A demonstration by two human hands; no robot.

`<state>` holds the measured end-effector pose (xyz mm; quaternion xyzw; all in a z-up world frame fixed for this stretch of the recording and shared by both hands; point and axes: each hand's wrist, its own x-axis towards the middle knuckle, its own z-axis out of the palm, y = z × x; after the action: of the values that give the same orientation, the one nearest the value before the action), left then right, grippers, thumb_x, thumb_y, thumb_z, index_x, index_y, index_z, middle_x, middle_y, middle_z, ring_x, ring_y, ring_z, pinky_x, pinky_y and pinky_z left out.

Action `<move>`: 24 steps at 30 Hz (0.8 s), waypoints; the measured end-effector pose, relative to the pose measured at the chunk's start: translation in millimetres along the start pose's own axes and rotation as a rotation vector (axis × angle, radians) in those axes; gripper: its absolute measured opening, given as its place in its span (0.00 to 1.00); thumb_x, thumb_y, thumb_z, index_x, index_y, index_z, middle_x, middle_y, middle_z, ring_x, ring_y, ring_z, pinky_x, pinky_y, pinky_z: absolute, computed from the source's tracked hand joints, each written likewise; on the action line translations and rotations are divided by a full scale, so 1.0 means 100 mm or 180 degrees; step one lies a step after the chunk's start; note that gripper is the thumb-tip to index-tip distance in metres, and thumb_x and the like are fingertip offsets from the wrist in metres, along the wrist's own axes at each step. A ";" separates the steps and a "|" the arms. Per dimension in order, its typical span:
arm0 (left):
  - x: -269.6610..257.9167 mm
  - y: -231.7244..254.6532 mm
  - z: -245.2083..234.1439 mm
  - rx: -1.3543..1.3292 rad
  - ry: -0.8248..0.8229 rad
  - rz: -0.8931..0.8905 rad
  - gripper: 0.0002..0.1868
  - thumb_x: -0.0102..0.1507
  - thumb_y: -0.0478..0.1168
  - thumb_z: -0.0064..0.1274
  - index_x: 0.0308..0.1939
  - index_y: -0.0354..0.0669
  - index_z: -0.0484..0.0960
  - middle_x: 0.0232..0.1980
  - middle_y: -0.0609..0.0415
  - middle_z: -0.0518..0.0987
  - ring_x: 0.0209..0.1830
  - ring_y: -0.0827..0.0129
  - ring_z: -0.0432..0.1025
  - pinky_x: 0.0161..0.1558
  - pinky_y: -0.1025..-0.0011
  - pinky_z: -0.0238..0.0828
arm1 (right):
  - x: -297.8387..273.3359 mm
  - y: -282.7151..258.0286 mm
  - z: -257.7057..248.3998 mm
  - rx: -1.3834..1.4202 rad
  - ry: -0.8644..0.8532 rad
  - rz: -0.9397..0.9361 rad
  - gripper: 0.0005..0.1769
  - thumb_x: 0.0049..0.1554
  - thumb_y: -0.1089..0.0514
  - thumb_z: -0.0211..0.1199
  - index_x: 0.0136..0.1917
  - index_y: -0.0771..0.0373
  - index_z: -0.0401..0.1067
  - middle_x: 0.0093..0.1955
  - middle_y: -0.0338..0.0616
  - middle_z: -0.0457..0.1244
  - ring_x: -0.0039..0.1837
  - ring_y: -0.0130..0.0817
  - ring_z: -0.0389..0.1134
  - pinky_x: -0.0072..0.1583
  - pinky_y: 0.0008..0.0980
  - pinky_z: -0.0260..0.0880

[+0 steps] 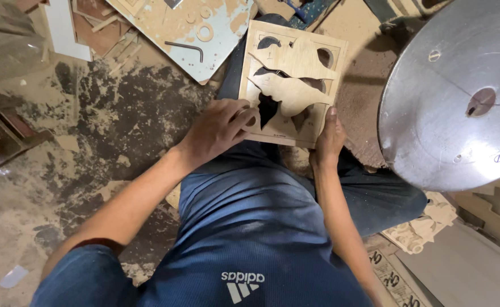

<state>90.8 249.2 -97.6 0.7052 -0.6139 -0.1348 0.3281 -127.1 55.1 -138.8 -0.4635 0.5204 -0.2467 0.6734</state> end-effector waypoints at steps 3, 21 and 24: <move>0.03 -0.15 0.01 -0.0269 0.0173 0.0329 0.39 0.60 0.54 0.62 0.69 0.37 0.69 0.62 0.40 0.77 0.62 0.48 0.71 0.62 0.53 0.67 | -0.01 0.00 -0.09 -0.0079 0.0123 -0.0016 0.28 0.67 0.40 0.55 0.58 0.70 0.74 0.50 0.47 0.69 0.46 0.33 0.70 0.47 0.32 0.71; 0.69 -2.10 1.00 0.0916 0.0533 -0.1986 0.32 0.64 0.45 0.65 0.67 0.34 0.71 0.58 0.44 0.72 0.60 0.51 0.65 0.59 0.46 0.56 | 0.13 0.35 -0.30 0.0020 0.0273 -0.0240 0.21 0.73 0.46 0.55 0.55 0.68 0.70 0.49 0.42 0.64 0.50 0.29 0.64 0.53 0.30 0.68; 0.73 -1.57 0.50 0.0673 0.1161 -0.1050 0.31 0.64 0.39 0.66 0.66 0.33 0.71 0.63 0.43 0.73 0.63 0.52 0.66 0.63 0.51 0.60 | 0.14 0.31 -0.27 0.0427 0.0297 0.0002 0.21 0.70 0.45 0.52 0.56 0.67 0.71 0.50 0.43 0.66 0.51 0.29 0.67 0.53 0.30 0.70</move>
<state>198.1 169.3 -218.0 0.8387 -0.4320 0.0077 0.3314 -151.7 47.6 -173.8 -0.4052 0.5337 -0.3022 0.6780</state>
